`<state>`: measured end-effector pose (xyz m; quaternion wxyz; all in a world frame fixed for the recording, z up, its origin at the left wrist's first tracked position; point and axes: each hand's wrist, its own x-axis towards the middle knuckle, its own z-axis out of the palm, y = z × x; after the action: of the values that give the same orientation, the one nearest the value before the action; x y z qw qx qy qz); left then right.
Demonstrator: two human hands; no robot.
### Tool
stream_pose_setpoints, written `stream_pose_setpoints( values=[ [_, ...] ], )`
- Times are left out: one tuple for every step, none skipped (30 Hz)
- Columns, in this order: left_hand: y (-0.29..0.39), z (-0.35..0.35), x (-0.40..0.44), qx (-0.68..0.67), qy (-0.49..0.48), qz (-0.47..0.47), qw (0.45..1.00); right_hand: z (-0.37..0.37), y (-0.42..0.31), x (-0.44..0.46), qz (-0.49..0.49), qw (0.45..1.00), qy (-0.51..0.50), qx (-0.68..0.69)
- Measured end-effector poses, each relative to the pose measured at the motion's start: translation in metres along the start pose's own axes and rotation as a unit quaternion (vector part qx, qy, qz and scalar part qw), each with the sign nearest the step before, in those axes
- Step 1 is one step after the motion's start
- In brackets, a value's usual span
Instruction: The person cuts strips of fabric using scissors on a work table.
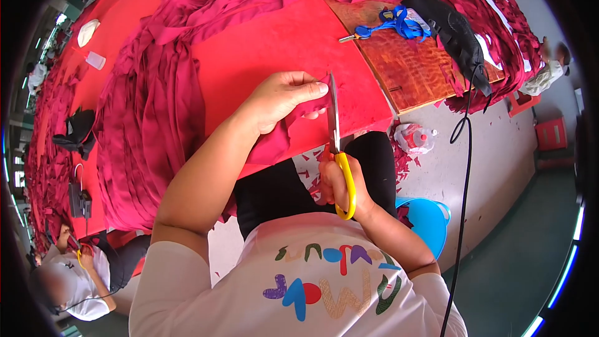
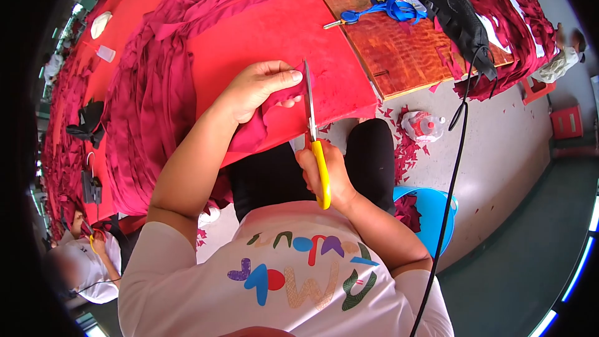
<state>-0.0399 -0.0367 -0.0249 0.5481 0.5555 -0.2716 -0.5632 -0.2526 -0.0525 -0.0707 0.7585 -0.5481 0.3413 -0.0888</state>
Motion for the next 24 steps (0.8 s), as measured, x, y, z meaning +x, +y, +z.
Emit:
stream_pose_setpoints(
  values=[
    [-0.0001,-0.0006,-0.0003,-0.003,0.001,-0.003,1.000,0.0000,-0.0004,-0.0001,-0.011,1.000,-0.005,-0.027],
    [-0.0007,-0.0005,-0.0006,-0.006,0.002,-0.007,1.000,0.0001,0.0005,0.0000,-0.011,1.000,-0.005,-0.027],
    [-0.0004,0.0003,-0.0014,-0.007,0.001,-0.007,1.000,0.0007,0.0023,0.0002,-0.011,1.000,0.003,-0.024],
    [0.0015,0.0013,-0.0023,-0.010,0.005,-0.013,1.000,0.0012,0.0032,0.0005,-0.011,1.000,0.011,-0.021],
    [0.0028,0.0021,-0.0026,-0.014,0.008,-0.018,1.000,0.0015,0.0029,0.0002,-0.012,1.000,0.012,-0.022],
    [0.0029,0.0026,-0.0029,-0.015,0.007,-0.017,1.000,0.0016,0.0023,-0.0006,-0.019,0.999,0.010,-0.033],
    [0.0033,0.0028,-0.0030,-0.011,0.008,-0.016,1.000,0.0011,0.0016,-0.0010,-0.027,0.999,0.008,-0.043],
    [0.0034,0.0034,-0.0034,-0.008,0.010,-0.017,1.000,0.0007,0.0027,-0.0011,-0.028,0.999,0.009,-0.044],
    [0.0042,0.0045,-0.0032,-0.008,0.009,-0.015,1.000,-0.0005,0.0043,-0.0002,-0.039,0.998,0.006,-0.049],
    [0.0044,0.0054,-0.0038,-0.014,0.017,-0.015,1.000,-0.0008,0.0056,-0.0002,-0.050,0.997,0.002,-0.053],
    [0.0047,0.0058,-0.0041,-0.020,0.026,-0.015,0.999,-0.0007,0.0054,-0.0007,-0.050,0.997,0.003,-0.053],
    [0.0046,0.0062,-0.0034,-0.019,0.026,-0.014,0.999,-0.0005,0.0043,-0.0008,-0.044,0.998,0.002,-0.051],
    [0.0037,0.0070,-0.0025,-0.011,0.028,-0.009,1.000,-0.0002,0.0034,-0.0013,-0.036,0.998,0.002,-0.049],
    [0.0028,0.0073,-0.0021,-0.003,0.029,-0.004,1.000,0.0003,0.0029,-0.0020,-0.037,0.998,0.002,-0.049],
    [0.0026,0.0069,-0.0019,-0.003,0.029,-0.004,1.000,0.0010,0.0021,-0.0020,-0.025,0.999,0.008,-0.043],
    [0.0022,0.0064,-0.0019,0.001,0.028,-0.002,1.000,0.0018,0.0015,-0.0024,-0.013,0.999,0.014,-0.036],
    [0.0020,0.0058,-0.0018,0.005,0.027,0.000,1.000,0.0029,0.0008,-0.0032,-0.013,0.999,0.014,-0.037],
    [0.0016,0.0054,-0.0020,0.004,0.027,0.001,1.000,0.0041,0.0003,-0.0041,-0.010,1.000,0.007,-0.025],
    [0.0018,0.0049,-0.0019,0.006,0.029,-0.001,1.000,0.0046,-0.0006,-0.0044,-0.008,1.000,0.001,-0.014],
    [0.0018,0.0046,-0.0016,0.007,0.030,-0.004,1.000,0.0048,-0.0009,-0.0047,-0.009,1.000,0.001,-0.016],
    [0.0022,0.0046,-0.0012,0.006,0.029,-0.002,1.000,0.0049,-0.0011,-0.0050,-0.004,1.000,-0.001,-0.003],
    [0.0023,0.0046,-0.0012,0.009,0.034,-0.004,0.999,0.0046,-0.0009,-0.0055,0.001,1.000,-0.004,0.010],
    [0.0020,0.0048,-0.0012,0.011,0.040,-0.006,0.999,0.0038,0.0006,-0.0056,0.002,1.000,-0.003,0.009],
    [0.0018,0.0048,-0.0012,0.010,0.039,-0.006,0.999,0.0029,0.0027,-0.0047,0.007,1.000,0.006,0.014]
  ],
)
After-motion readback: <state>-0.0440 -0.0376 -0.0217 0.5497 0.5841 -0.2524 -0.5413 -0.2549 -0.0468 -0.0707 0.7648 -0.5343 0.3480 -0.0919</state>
